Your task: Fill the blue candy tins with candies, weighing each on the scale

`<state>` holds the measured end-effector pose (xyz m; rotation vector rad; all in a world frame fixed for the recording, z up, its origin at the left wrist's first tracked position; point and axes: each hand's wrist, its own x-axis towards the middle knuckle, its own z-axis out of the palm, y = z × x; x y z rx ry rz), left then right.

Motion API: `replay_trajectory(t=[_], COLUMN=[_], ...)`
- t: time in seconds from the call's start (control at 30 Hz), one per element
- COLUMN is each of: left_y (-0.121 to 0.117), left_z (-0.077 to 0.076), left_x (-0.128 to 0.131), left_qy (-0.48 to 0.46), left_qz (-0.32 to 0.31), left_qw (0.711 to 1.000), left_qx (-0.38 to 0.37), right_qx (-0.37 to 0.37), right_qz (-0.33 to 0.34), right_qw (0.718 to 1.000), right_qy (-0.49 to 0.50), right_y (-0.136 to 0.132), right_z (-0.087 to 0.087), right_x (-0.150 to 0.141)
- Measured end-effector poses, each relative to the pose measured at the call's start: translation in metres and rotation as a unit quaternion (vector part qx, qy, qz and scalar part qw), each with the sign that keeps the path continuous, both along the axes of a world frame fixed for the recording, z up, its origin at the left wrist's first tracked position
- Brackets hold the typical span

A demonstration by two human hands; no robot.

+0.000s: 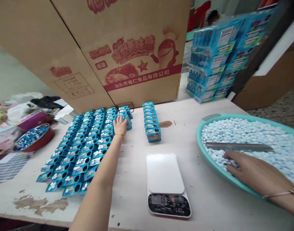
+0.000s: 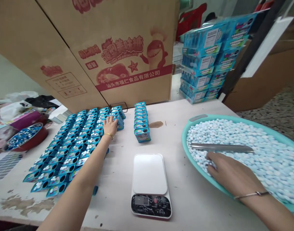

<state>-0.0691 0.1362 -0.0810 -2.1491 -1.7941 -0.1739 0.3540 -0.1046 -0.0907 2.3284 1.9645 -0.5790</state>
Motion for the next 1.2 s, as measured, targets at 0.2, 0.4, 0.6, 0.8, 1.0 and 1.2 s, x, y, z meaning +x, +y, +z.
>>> replay_trajectory(t=[0.2, 0.4, 0.6, 0.8, 1.0, 1.2], left_y=[-0.035, -0.139, -0.209, -0.211, -0.227, -0.273], left_z=[0.034, 0.086, 0.081, 0.064, 0.061, -0.011], left_x=[0.01, 0.046, 0.113, 0.136, 0.091, 0.022], left_qy=[0.041, 0.064, 0.03, 0.03, -0.177, -0.358], left_qz=[-0.057, -0.177, -0.288, -0.289, -0.281, -0.112], left_qw=[0.996, 0.977, 0.944, 0.937, 0.94, 0.923], left_qx=[-0.058, -0.099, -0.159, -0.192, -0.082, -0.081], right_qx=[0.153, 0.201, 0.163, 0.159, 0.138, 0.036], right_qz=[-0.101, -0.346, -0.377, -0.369, -0.337, -0.298], right_qw=[0.971, 0.75, 0.616, 0.558, 0.57, 0.597], right_qy=[0.157, 0.526, 0.672, 0.726, 0.736, 0.744], right_y=[-0.013, -0.025, -0.031, -0.042, -0.055, -0.067], right_z=[-0.002, 0.014, 0.03, 0.038, 0.038, 0.036], right_x=[0.01, 0.025, 0.034, 0.024, 0.01, -0.044])
